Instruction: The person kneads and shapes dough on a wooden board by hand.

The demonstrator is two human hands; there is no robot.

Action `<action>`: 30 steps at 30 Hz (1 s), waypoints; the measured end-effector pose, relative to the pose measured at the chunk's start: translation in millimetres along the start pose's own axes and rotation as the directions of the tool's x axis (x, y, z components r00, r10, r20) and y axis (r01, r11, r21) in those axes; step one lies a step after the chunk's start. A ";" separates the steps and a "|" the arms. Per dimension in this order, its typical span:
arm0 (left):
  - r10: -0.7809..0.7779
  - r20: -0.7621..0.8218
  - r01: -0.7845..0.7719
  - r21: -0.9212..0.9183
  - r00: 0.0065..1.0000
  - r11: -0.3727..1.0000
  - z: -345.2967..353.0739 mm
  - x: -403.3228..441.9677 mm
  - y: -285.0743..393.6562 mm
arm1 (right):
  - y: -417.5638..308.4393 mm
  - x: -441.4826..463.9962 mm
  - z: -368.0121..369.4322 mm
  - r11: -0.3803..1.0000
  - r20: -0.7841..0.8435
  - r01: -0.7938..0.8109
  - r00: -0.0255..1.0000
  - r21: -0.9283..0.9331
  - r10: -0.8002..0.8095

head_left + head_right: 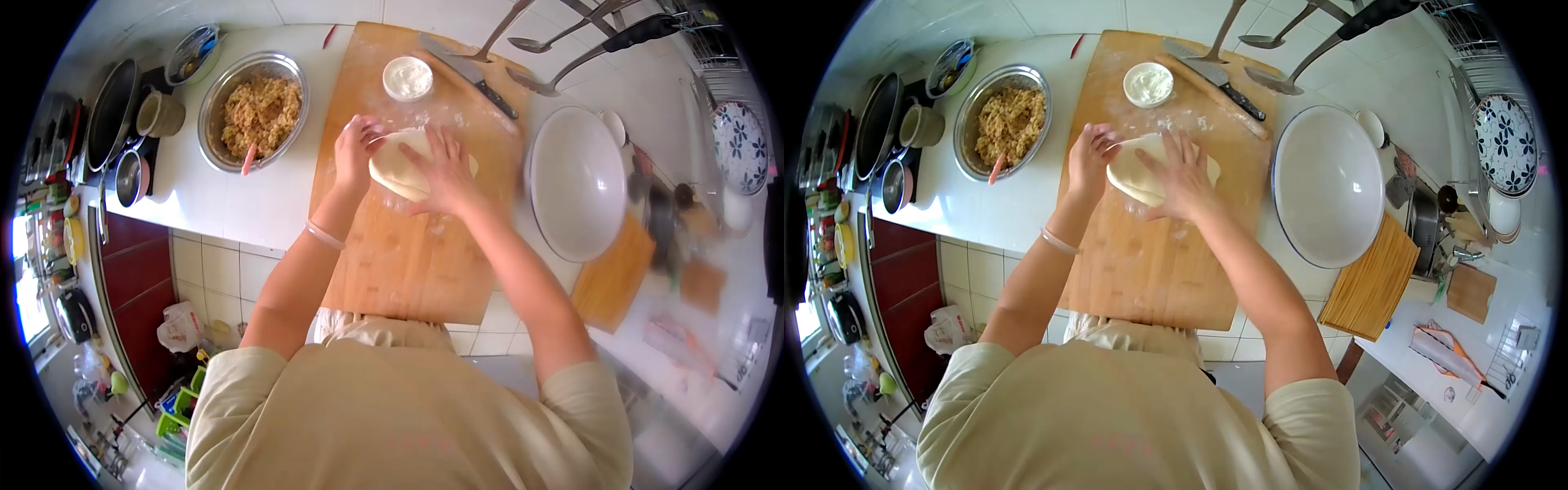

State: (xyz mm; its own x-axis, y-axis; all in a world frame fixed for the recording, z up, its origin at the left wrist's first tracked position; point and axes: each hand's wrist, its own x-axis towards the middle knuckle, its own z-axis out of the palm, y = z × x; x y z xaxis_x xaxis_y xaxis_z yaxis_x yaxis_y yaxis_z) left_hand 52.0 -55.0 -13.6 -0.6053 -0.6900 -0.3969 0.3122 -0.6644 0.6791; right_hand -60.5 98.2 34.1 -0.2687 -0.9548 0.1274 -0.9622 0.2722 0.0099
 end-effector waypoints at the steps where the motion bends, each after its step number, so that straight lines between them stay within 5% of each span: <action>1: 0.014 -0.070 -0.012 0.038 0.997 0.999 -16.0 -11.4 -1.0 | 2.2 -2.1 1.3 0.999 0.083 -0.006 0.997 0.039 0.003; 3: 0.038 -0.129 -0.028 0.077 0.991 0.997 -26.1 -25.3 -3.1 | 12.7 7.4 10.5 0.997 0.155 -0.016 0.988 0.071 0.005; 5: 0.093 -0.200 -0.041 0.250 0.975 0.967 -20.0 -39.6 -2.1 | 30.4 32.7 22.2 0.866 0.363 -0.253 0.927 0.431 0.091; 7: 0.200 -0.164 -0.125 0.381 0.966 0.916 -7.2 -48.7 -2.2 | 32.0 32.0 15.8 0.809 0.401 -0.299 0.912 0.506 0.087; 9: 0.294 -0.122 -0.197 0.498 0.948 0.844 6.4 -60.9 -9.6 | 20.0 1.9 14.6 0.446 0.438 -0.473 0.879 0.759 0.187; 11: 0.399 0.209 -0.352 0.877 0.893 0.328 17.7 -83.0 -27.8 | -6.4 -44.0 12.0 0.472 0.353 -0.496 0.863 0.729 0.362; 13: 0.276 0.208 -0.288 0.912 0.938 0.292 22.5 -111.2 -52.0 | -28.1 -82.2 -3.8 0.207 0.585 -0.697 0.699 0.687 0.411; 15: 0.094 0.221 -0.216 0.974 0.971 -0.067 23.8 -132.4 -67.8 | -35.5 -111.6 1.9 0.153 0.557 -0.676 0.697 0.721 0.452; 16: 0.135 0.278 -0.260 0.956 0.951 -0.137 25.2 -145.0 -64.6 | -36.0 -118.1 4.2 0.097 0.534 -0.653 0.686 0.751 0.494; 17: 0.127 0.278 -0.260 0.955 0.952 -0.142 24.8 -148.3 -68.7 | -40.3 -118.1 11.2 0.088 0.538 -0.656 0.682 0.750 0.495; 19: 0.195 0.370 -0.318 0.914 0.909 -0.252 19.1 -153.6 -78.3 | -69.1 -106.1 23.4 0.189 0.170 -0.386 0.724 0.903 0.668; 20: 0.190 0.363 -0.310 0.914 0.912 -0.260 16.7 -156.8 -80.2 | -84.0 -97.6 18.3 0.081 0.203 -0.332 0.733 0.940 0.650; 21: 0.169 0.399 -0.338 0.891 0.901 -0.302 15.0 -158.9 -82.0 | -83.9 -100.0 19.6 0.509 0.008 -0.344 0.834 0.789 0.552; 24: 0.161 0.447 -0.364 0.853 0.880 -0.375 8.6 -140.1 -90.0 | -77.6 -96.8 38.3 0.419 -0.059 -0.241 0.807 0.875 0.588; 27: 0.195 0.472 -0.364 0.834 0.860 -0.414 8.1 -106.2 -90.7 | -63.4 -72.6 53.7 0.501 -0.132 -0.236 0.794 0.833 0.594; 30: 0.223 0.457 -0.344 0.846 0.861 -0.407 25.4 -70.0 -82.8 | -43.1 -43.5 71.0 0.331 -0.022 -0.320 0.689 0.888 0.724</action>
State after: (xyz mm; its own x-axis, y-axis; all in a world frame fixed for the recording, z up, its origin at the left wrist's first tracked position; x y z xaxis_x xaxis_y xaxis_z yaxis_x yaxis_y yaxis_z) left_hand 49.8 55.6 -26.3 -0.7865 -0.6107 0.0918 -0.5385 0.7509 0.3823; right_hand -10.5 119.5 -42.3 -0.8812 -0.4582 0.1163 -0.2714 0.2890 -0.9180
